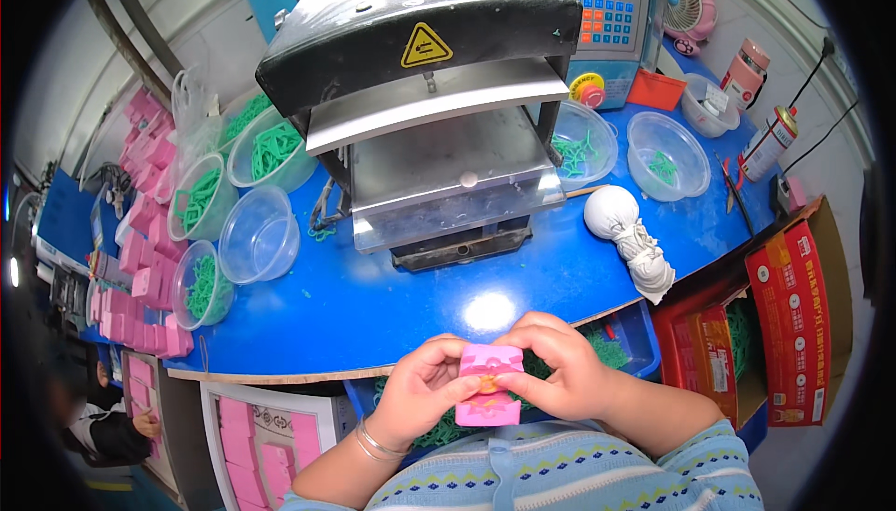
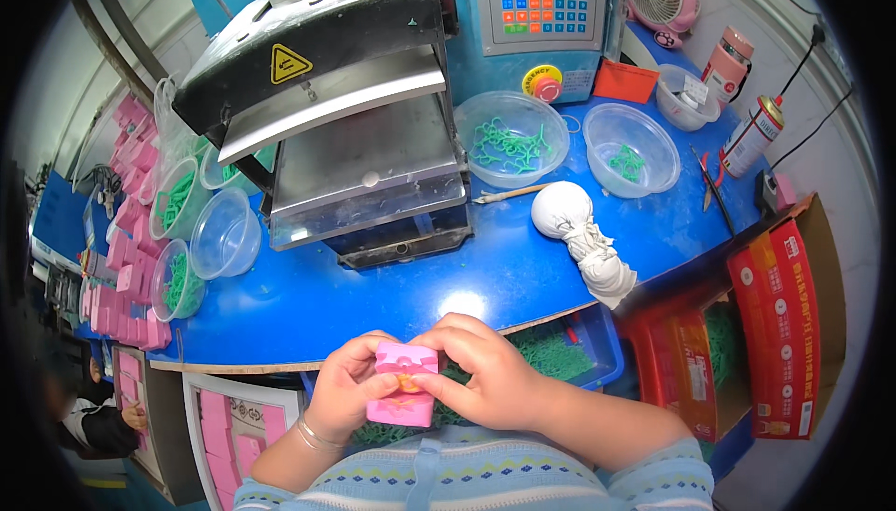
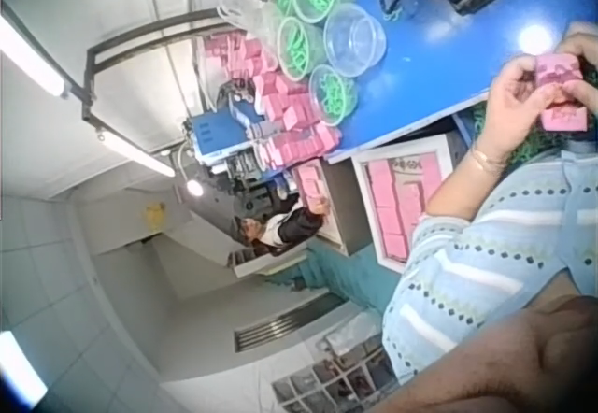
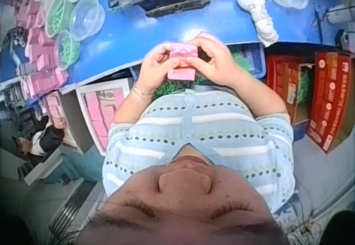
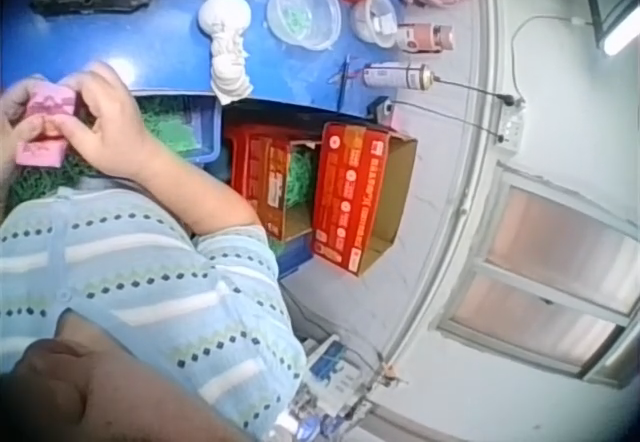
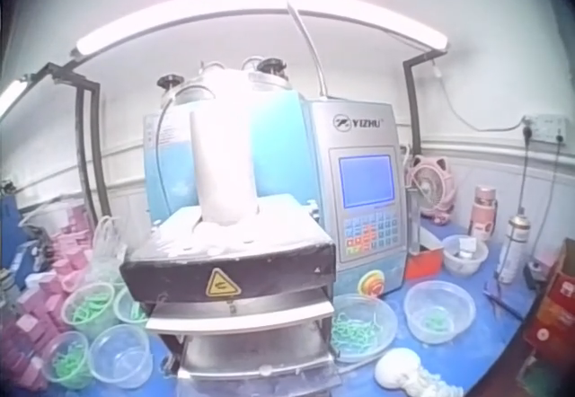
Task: The recorder is assembling small electronics or plastic components by inserting pieces into a pink mold or housing and then placing them in a machine for processing.
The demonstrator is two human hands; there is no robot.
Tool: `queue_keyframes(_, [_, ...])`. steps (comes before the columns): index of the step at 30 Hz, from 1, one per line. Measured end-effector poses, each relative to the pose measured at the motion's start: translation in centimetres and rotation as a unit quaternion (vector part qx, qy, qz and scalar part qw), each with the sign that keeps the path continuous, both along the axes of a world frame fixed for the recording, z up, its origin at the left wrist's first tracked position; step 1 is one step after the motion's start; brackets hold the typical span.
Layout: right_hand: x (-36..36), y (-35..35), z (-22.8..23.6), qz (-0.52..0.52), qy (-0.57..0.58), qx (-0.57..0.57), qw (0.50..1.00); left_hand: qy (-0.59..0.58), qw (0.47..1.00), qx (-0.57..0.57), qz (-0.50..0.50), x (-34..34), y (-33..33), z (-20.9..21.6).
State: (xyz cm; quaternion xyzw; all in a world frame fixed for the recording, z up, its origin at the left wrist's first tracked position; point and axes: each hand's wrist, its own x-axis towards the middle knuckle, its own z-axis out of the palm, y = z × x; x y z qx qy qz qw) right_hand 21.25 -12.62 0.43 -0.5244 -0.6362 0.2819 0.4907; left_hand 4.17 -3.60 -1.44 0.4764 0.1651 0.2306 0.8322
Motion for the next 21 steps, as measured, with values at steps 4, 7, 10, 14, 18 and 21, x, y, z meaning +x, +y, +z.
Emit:
queue_keyframes(4, [-0.8,-0.4,-0.1,-0.045,-0.038,0.018,0.998,0.064,0.976,0.206,0.011,-0.1,0.0,0.2])
queue_keyframes(7, [-1.0,-0.3,-0.4,-0.038,-0.011,-0.032,0.999,0.084,0.958,0.273,0.026,-0.5,-0.5,0.1])
queue_keyframes(10, [-1.5,0.0,-2.1,0.007,0.302,-0.097,0.949,0.055,0.987,0.145,0.041,-0.2,-1.1,-0.1])
queue_keyframes(14, [-1.2,-0.3,-2.5,-0.057,0.147,0.047,0.986,0.024,0.99,0.047,0.131,0.1,-1.2,0.0])
queue_keyframes(18, [-1.4,-0.1,0.4,-0.018,-0.023,0.066,0.997,0.005,0.999,-0.017,0.04,-0.1,-0.5,0.3])
queue_keyframes(21, [-1.5,-0.2,0.0,-0.072,-0.012,0.034,0.997,-0.054,0.996,-0.074,-0.021,0.2,-0.7,0.3])
